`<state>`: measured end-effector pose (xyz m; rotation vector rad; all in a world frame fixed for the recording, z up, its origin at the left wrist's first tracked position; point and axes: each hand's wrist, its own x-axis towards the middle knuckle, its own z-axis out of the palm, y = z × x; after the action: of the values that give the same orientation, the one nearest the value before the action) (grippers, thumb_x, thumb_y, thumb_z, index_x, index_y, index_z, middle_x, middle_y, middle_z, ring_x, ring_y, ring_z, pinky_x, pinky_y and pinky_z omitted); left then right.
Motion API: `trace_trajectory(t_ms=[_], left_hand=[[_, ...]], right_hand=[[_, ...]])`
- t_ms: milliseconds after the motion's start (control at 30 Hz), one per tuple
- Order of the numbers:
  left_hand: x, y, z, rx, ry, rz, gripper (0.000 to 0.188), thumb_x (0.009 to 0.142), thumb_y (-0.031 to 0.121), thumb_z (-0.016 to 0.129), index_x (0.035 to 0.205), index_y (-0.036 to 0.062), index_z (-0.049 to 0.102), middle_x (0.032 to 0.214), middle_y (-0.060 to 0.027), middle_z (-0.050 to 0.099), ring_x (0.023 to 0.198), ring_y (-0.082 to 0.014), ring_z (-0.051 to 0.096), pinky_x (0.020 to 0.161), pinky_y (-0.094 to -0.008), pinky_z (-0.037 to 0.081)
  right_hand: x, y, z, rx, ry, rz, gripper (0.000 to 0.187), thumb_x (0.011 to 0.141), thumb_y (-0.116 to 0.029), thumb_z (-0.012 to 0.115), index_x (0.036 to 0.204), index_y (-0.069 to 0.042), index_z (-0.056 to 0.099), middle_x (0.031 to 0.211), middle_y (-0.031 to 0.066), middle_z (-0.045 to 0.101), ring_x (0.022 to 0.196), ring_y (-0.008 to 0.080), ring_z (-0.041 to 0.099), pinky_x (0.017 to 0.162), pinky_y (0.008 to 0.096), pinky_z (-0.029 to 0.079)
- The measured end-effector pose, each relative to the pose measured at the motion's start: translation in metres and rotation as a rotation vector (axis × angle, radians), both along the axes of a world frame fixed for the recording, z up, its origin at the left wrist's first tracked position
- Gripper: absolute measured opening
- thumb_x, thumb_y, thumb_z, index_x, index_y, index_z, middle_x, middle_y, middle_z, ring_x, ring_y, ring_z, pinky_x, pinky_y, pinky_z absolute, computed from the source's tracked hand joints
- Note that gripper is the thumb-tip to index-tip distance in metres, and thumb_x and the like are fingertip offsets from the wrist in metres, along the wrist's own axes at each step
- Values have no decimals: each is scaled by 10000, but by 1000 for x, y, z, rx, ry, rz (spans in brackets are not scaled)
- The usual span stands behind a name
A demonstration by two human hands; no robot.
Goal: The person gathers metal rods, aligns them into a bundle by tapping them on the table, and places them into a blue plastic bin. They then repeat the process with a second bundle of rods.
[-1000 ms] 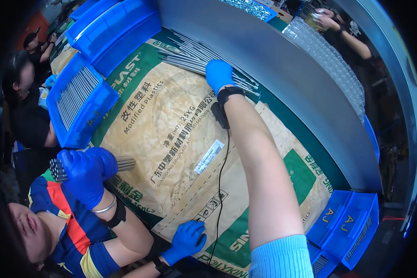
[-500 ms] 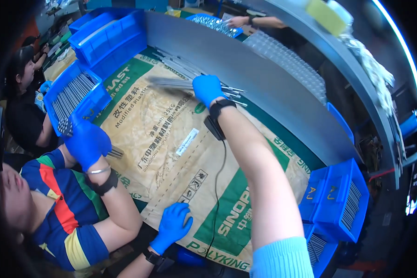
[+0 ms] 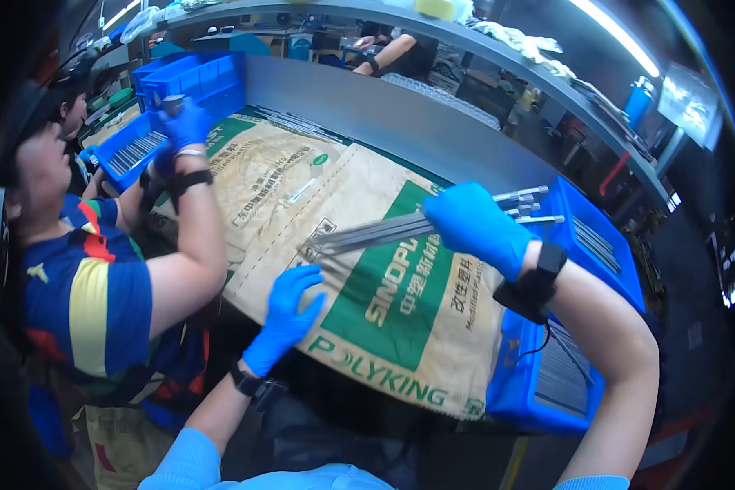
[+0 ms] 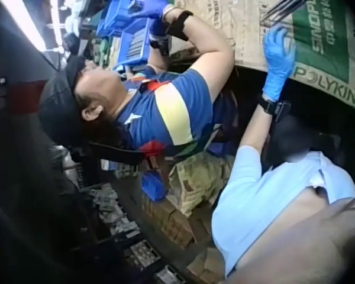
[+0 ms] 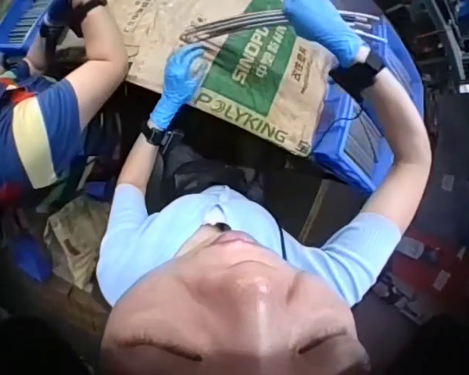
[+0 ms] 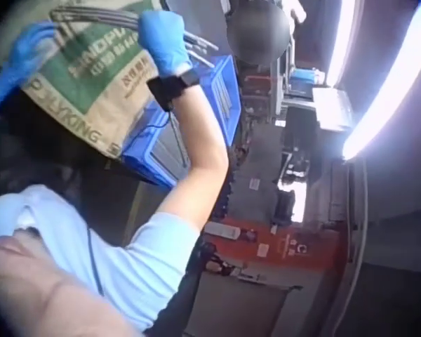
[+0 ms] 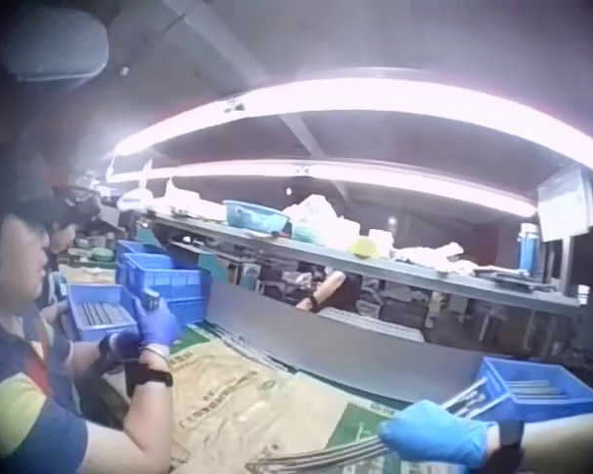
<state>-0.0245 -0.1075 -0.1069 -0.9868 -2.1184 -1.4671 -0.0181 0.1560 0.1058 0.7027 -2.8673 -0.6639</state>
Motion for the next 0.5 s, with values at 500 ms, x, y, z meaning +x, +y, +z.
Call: trace_trajectory(t_ms=[500], left_hand=[[42, 149, 80, 301, -193, -260, 590, 742, 270, 725, 1231, 62, 468, 940, -146, 646, 836, -267, 650, 701, -332, 515]], right_hand=[[83, -87, 85, 585, -116, -55, 95, 639, -141, 661, 722, -113, 698, 686, 101, 648, 663, 279, 650, 562, 351, 510]])
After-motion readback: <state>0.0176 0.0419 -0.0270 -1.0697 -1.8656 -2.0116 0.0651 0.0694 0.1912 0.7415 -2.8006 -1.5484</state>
